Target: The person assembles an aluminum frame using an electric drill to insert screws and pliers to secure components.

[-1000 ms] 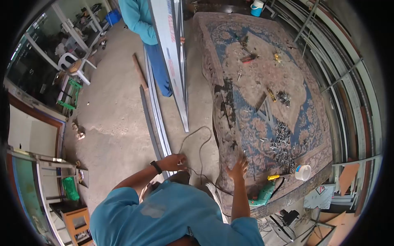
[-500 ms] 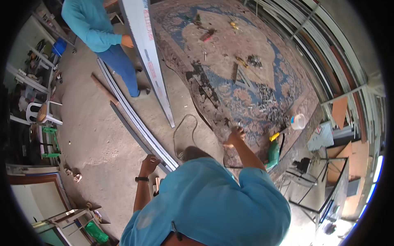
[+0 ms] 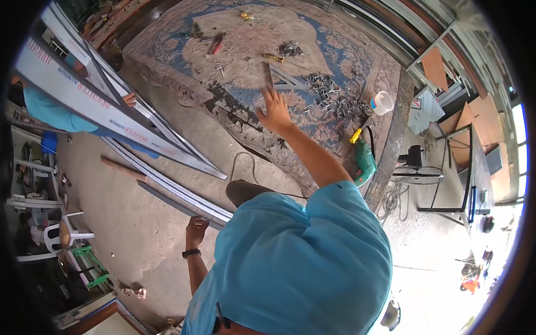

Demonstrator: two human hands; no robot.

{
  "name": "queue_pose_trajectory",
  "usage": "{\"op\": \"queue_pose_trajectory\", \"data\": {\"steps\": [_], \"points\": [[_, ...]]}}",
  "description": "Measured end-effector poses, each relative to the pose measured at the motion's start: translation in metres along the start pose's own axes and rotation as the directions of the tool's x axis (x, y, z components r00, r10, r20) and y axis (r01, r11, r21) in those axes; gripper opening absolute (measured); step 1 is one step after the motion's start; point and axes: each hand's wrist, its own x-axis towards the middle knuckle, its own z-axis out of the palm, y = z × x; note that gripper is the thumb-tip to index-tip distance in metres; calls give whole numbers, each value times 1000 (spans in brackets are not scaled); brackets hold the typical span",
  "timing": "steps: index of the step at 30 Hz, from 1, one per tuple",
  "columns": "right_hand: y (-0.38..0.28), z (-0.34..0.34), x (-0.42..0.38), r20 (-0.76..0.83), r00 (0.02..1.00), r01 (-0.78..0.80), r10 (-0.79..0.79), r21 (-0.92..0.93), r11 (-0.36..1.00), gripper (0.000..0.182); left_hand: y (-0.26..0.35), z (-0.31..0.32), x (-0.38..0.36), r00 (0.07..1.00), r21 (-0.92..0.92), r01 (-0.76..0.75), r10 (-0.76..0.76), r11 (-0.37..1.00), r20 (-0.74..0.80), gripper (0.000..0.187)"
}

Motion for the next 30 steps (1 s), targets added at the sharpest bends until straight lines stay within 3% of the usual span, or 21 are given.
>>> {"op": "queue_pose_trajectory", "data": {"steps": [1,2,3,4,6,8,10,12,16,17,18,19,20,21,22,23,24,26,30], "points": [[7,13,-14,218,956,-176,198,-115,978,93,4,0,2,1000,3,10,-10,1000,26,50],[12,22,-37,402,828,-305,390,-260,916,101,0,4,6,999,2,-5,5,1000,37,50],[18,23,-58,603,619,-391,504,-320,863,124,1,6,6,998,7,2,-2,1000,59,50],[73,64,-98,685,604,-300,407,-279,912,139,5,8,7,997,11,8,-8,1000,72,51],[40,37,-119,658,594,-129,463,-490,862,146,9,11,4,993,11,49,-50,999,107,52],[55,49,-113,668,596,-152,446,-452,879,149,13,13,-1,994,117,-11,-2,993,110,54],[56,47,-118,688,575,-173,442,-426,888,150,21,14,1,976,86,65,-81,994,204,55],[62,42,-114,705,556,-180,440,-415,892,149,28,20,10,957,120,46,-78,992,278,53],[63,43,-114,709,555,-191,435,-401,896,146,48,33,45,937,220,-142,59,965,345,54],[64,44,-117,692,579,-188,432,-402,896,146,50,38,58,919,248,-225,121,942,374,55],[68,45,-122,658,631,-176,412,-396,901,146,-5,60,86,852,395,-434,226,809,472,53],[77,52,-130,641,678,-139,360,-368,919,146,16,58,84,883,374,-401,243,836,401,52],[105,73,-140,712,583,-176,391,-360,916,141,76,39,69,914,253,-284,181,925,364,53],[118,78,-144,722,658,-184,215,-123,975,138,54,49,78,906,233,-377,306,896,292,53],[105,66,-129,804,502,-220,319,-238,946,135,91,28,70,918,169,-269,200,948,342,52],[88,60,-127,722,586,-166,368,-338,926,138,82,32,70,935,107,-265,228,958,271,52],[71,54,-124,629,660,-133,412,-441,887,143,66,38,74,947,163,-242,197,956,253,47],[85,60,-125,654,648,-126,391,-414,902,154,59,29,62,970,72,-37,18,997,241,50],[96,63,-123,669,614,-105,418,-456,884,160,-49,54,20,974,123,207,-217,971,71,52]]}}
